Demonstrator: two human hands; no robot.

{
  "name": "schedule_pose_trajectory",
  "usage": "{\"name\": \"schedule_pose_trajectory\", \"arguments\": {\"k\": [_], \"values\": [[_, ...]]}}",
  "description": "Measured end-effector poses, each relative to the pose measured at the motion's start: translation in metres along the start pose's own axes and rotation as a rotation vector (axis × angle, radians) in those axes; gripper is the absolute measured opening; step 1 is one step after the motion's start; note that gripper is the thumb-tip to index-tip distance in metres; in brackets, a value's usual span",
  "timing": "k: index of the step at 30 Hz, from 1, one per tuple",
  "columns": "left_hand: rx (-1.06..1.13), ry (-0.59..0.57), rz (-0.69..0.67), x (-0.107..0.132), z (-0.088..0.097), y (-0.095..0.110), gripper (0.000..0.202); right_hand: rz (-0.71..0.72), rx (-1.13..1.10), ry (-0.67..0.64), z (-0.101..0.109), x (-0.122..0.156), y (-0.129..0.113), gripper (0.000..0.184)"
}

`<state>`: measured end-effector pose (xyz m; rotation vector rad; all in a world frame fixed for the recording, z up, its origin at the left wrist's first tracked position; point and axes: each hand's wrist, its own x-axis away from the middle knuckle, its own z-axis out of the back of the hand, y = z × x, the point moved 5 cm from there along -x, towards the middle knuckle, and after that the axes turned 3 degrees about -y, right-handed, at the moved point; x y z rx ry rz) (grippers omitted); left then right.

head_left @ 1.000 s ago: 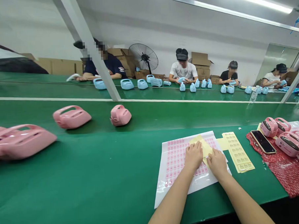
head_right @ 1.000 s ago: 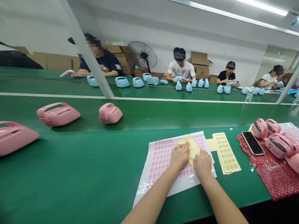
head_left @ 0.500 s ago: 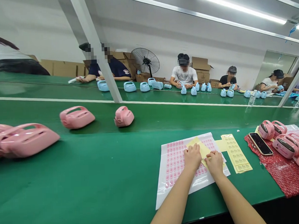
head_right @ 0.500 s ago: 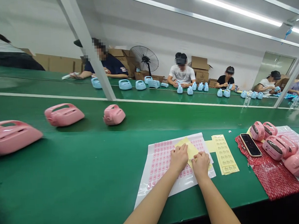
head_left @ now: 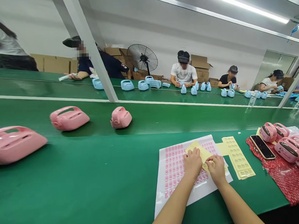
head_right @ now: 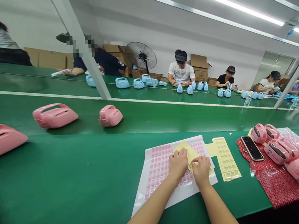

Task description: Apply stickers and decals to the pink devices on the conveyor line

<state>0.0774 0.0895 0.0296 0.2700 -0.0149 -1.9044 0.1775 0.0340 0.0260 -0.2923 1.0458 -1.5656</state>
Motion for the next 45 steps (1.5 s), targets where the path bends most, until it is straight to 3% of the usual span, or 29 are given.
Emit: {"name": "schedule_pose_trajectory", "arguments": {"k": [4, 7, 11, 17, 20, 28, 39, 45], "values": [[0.013, -0.003, 0.006, 0.000, -0.001, -0.003, 0.039, -0.097, -0.077, -0.036, 0.001, -0.006, 0.013, 0.008], [0.017, -0.021, -0.031, -0.001, -0.001, -0.004, 0.038, -0.135, -0.011, -0.077, -0.002, -0.010, 0.019, 0.011], [0.033, -0.059, -0.118, -0.002, -0.001, -0.003, 0.036, -0.138, 0.087, -0.157, -0.003, -0.011, 0.014, 0.014], [0.060, -0.112, -0.152, 0.001, -0.002, -0.003, 0.036, -0.138, -0.006, -0.342, -0.002, -0.010, 0.004, 0.016], [0.080, -0.099, -0.169, 0.006, -0.002, -0.004, 0.038, -0.116, -0.114, -0.343, 0.003, -0.005, 0.007, 0.013], [0.142, 0.081, -0.156, 0.016, 0.005, -0.010, 0.031, -0.248, -0.282, -0.273, 0.012, 0.002, 0.014, 0.006], [0.177, 0.135, -0.100, 0.019, 0.008, -0.022, 0.030, -0.291, -0.454, -0.400, 0.013, -0.001, 0.009, 0.008], [0.168, 0.163, -0.157, 0.022, 0.006, -0.031, 0.030, -0.403, -0.671, -0.279, 0.014, -0.001, 0.019, 0.019]]}}
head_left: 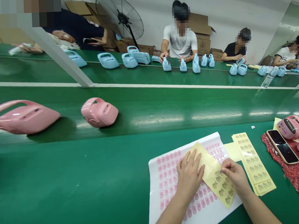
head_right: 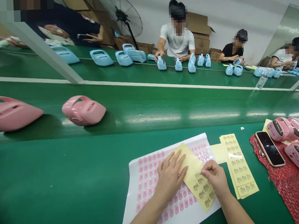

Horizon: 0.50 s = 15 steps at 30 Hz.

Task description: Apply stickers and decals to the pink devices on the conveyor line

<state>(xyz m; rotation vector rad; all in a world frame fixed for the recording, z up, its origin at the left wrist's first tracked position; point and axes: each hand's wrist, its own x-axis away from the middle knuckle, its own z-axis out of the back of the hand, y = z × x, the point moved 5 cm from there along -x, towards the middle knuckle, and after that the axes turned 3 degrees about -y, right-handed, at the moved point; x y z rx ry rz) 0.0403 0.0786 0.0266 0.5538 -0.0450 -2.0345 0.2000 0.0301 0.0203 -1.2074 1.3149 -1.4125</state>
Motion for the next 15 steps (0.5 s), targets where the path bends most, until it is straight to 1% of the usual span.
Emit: {"name": "schedule_pose_trajectory", "arguments": {"k": [4, 6, 9, 15], "values": [[0.025, 0.029, -0.030, 0.0048, 0.0019, -0.0066, 0.028, -0.085, -0.137, 0.026, -0.0011, 0.0016, 0.0080, 0.024], [0.032, 0.028, -0.045, 0.0065, 0.0018, -0.0076, 0.025, -0.139, -0.169, 0.047, -0.0022, 0.0030, 0.0107, 0.025], [0.033, 0.014, -0.061, 0.0075, 0.0001, -0.0077, 0.023, -0.180, -0.141, 0.092, -0.0023, 0.0038, 0.0103, 0.027], [0.037, -0.012, -0.054, 0.0049, -0.0033, -0.0095, 0.024, -0.145, -0.029, 0.099, -0.0024, 0.0005, 0.0044, 0.030]]}}
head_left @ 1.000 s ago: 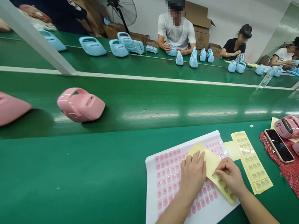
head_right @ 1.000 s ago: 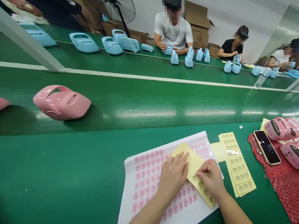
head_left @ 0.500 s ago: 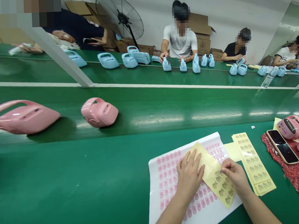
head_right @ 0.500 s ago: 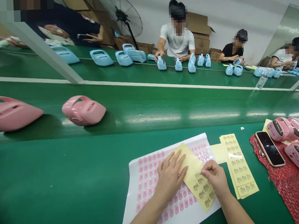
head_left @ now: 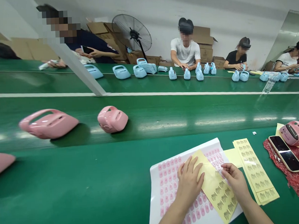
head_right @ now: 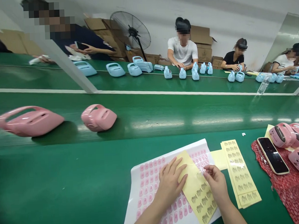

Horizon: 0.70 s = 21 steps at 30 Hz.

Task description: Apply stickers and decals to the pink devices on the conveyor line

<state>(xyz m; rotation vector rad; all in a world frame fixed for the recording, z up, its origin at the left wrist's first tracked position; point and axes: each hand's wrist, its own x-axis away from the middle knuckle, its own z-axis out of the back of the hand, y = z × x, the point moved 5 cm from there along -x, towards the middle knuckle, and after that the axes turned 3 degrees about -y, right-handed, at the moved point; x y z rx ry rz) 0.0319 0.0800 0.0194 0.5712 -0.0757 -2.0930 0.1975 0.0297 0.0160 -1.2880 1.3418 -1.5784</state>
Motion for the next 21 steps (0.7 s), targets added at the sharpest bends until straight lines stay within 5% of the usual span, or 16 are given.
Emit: {"name": "schedule_pose_trajectory", "arguments": {"k": [11, 15, 17, 19, 21], "values": [[0.117, -0.168, 0.146, -0.003, -0.002, 0.009, 0.026, 0.199, 0.204, 0.040, 0.002, -0.008, 0.013, 0.033], [0.353, -0.326, 0.108, -0.012, 0.010, 0.000, 0.038, 0.230, 0.188, -0.010, -0.014, -0.008, 0.015, 0.032], [0.638, -0.331, 0.152, -0.022, 0.028, -0.025, 0.047, 0.234, 0.151, -0.024, -0.023, -0.009, 0.018, 0.032], [0.915, -0.106, 0.376, -0.033, 0.053, -0.074, 0.041, 0.231, 0.108, -0.029, -0.031, -0.011, 0.022, 0.033], [0.934, 0.045, 0.505, -0.045, 0.076, -0.128, 0.034, 0.236, 0.083, -0.016, -0.038, -0.011, 0.027, 0.034]]}}
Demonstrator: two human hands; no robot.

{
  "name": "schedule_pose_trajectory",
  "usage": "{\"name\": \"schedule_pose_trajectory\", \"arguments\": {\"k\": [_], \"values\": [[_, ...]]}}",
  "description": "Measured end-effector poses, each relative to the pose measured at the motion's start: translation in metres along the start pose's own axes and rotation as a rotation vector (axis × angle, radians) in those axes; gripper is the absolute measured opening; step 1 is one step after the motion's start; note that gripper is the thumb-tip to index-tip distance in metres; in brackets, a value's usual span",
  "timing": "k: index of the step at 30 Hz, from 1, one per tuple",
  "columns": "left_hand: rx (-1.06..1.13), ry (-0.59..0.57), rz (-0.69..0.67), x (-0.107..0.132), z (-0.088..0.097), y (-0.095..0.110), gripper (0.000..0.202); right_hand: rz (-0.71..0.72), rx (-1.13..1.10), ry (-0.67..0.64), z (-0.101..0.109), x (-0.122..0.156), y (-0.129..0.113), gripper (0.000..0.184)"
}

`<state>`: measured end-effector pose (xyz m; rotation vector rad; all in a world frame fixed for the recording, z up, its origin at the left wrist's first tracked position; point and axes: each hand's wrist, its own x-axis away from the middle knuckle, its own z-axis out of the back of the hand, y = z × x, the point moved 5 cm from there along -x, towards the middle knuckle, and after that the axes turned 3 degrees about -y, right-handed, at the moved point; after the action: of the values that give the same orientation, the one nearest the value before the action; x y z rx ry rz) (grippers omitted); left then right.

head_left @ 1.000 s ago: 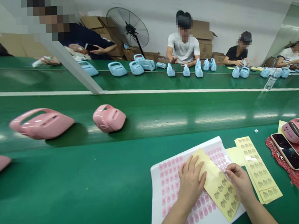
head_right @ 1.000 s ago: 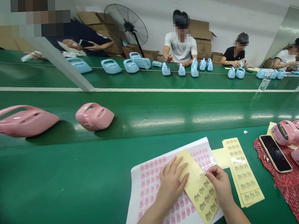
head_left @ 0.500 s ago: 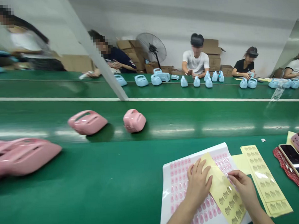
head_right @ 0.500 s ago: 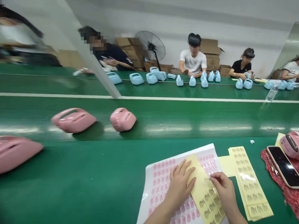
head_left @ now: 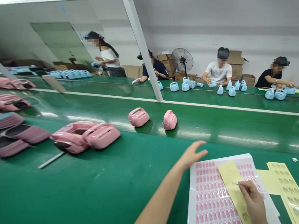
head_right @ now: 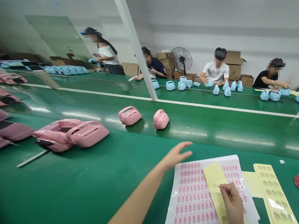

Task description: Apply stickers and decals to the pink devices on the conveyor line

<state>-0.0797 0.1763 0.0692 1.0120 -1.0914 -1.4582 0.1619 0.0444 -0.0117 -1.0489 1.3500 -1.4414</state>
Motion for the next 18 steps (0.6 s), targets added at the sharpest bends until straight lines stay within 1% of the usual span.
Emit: {"name": "schedule_pose_trajectory", "arguments": {"k": [2, 4, 5, 6, 8, 10, 12, 15, 16, 18], "values": [[0.037, 0.192, 0.077, -0.029, 0.052, -0.008, 0.030, 0.012, 0.011, 0.035, -0.004, 0.002, 0.002, 0.034], [0.073, 0.391, 0.152, -0.053, 0.098, -0.016, 0.031, 0.028, 0.032, 0.083, -0.007, 0.005, 0.002, 0.034], [0.094, 0.465, 0.188, -0.063, 0.117, -0.020, 0.032, 0.037, 0.044, 0.097, -0.008, 0.005, 0.002, 0.034], [0.117, 0.521, 0.217, -0.071, 0.131, -0.023, 0.031, 0.046, 0.055, 0.105, -0.009, 0.006, 0.001, 0.034], [0.167, 0.583, 0.264, -0.085, 0.149, -0.029, 0.031, 0.071, 0.076, 0.106, -0.012, 0.006, 0.001, 0.036], [0.224, 0.582, 0.296, -0.096, 0.154, -0.033, 0.032, 0.094, 0.100, 0.098, -0.014, 0.005, 0.002, 0.037], [0.276, 0.546, 0.321, -0.103, 0.152, -0.036, 0.031, 0.102, 0.115, 0.094, -0.016, 0.003, 0.004, 0.038], [0.336, 0.474, 0.335, -0.108, 0.141, -0.036, 0.022, 0.103, 0.107, 0.107, -0.017, 0.002, 0.006, 0.038], [0.353, 0.452, 0.329, -0.107, 0.136, -0.033, 0.019, 0.112, 0.098, 0.111, -0.017, 0.002, 0.005, 0.037], [0.384, 0.406, 0.296, -0.100, 0.124, -0.025, 0.020, 0.131, 0.077, 0.115, -0.017, 0.002, 0.004, 0.035]]}}
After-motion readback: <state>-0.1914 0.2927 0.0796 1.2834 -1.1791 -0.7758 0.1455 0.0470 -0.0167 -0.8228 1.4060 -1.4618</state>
